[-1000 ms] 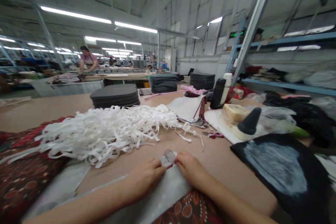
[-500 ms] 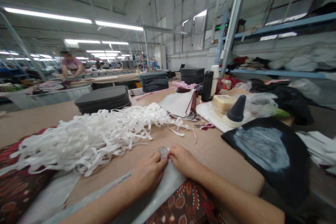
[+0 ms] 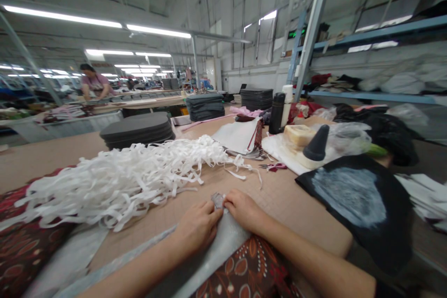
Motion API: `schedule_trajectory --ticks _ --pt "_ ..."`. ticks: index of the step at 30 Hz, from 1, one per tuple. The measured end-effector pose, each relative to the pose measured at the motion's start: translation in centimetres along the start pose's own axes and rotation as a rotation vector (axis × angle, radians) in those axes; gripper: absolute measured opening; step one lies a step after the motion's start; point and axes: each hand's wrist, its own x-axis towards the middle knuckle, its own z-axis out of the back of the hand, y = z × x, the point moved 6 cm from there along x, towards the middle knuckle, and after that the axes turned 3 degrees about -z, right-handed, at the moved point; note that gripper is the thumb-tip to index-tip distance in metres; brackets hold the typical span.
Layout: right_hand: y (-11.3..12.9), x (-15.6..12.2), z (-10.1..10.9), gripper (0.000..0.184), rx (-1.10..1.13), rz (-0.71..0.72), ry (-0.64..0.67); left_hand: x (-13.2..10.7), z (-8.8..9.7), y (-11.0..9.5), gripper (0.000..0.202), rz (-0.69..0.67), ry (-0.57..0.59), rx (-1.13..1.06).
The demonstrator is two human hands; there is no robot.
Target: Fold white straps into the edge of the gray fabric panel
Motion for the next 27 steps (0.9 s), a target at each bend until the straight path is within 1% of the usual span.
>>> schedule_trajectory --ticks 5,9,12,19,23,25,27 --pt "0.1 0.3 0.2 0.017 -0.005 -0.021 0.028 0.0 -0.1 -0.2 0.033 -0.001 0.004 0.004" --pt "0.1 0.8 0.3 0.014 -0.015 -0.051 0.047 0.0 -0.1 -0.2 0.03 0.003 0.013 0.01" --pt "0.0 1.1 0.2 0.01 -0.029 -0.081 0.058 0.1 -0.1 -0.1 0.029 0.004 0.023 0.011" --pt "-0.2 1.8 -0.4 0.009 -0.087 -0.103 0.093 -0.2 0.2 -0.4 0.03 0.009 0.032 -0.009" --pt "-0.8 2.8 -0.5 0.007 -0.083 -0.109 0.168 -1.5 0.1 -0.3 0.026 0.049 0.048 -0.038" --pt "-1.0 3.2 -0.4 0.006 -0.068 -0.121 0.206 -2.8 0.1 0.1 0.025 0.09 0.054 -0.068" --pt "-1.1 3.4 -0.3 0.006 -0.059 -0.14 0.219 -4.8 0.2 0.7 0.025 0.154 0.07 -0.122"
